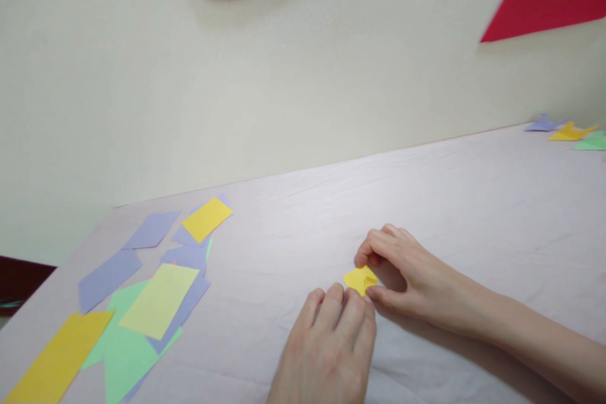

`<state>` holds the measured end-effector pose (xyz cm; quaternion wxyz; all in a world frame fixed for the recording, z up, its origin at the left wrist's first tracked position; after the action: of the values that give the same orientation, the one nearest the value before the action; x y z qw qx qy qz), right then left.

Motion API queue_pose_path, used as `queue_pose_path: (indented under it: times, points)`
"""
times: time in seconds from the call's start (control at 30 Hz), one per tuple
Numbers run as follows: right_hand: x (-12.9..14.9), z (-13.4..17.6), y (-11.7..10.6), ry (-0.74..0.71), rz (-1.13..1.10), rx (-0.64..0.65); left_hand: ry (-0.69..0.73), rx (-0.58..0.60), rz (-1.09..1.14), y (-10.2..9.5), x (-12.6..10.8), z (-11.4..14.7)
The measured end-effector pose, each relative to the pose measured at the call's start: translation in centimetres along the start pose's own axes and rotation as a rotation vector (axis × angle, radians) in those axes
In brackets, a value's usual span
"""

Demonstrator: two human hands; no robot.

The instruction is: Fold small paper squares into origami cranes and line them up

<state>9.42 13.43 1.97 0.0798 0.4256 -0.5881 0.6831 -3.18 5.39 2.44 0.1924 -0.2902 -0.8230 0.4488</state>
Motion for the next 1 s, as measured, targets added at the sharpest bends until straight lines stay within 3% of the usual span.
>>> queue_pose_path:
  times: [0.33, 0.57, 0.83, 1.0]
  points:
    - [-0.5, 0.0, 0.0, 0.004, -0.039, -0.031, -0.048, -0.081, 0.046, 0.4, 0.1, 0.7]
    - [-0.3, 0.0, -0.1, -0.008, -0.073, -0.028, 0.009, 0.090, 0.051, 1.2, 0.5, 0.9]
    - [-0.7, 0.2, -0.1, -0.036, -0.079, -0.059, 0.012, 0.007, -0.014, 0.7, 0.2, 0.6]
    - [-0.4, 0.3, -0.3, -0.068, -0.105, -0.079, 0.034, 0.029, -0.047, 0.6, 0.0, 0.7]
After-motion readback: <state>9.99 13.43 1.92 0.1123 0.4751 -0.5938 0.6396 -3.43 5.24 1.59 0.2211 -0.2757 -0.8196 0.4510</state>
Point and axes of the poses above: each hand's wrist, its own z-axis away from the middle knuckle, its own y-axis out of the palm, x = y × z, the point moved 5 cm from there along -z, towards the middle knuckle, and after that the axes turned 8 degrees about -x, right-handed, at the moved point
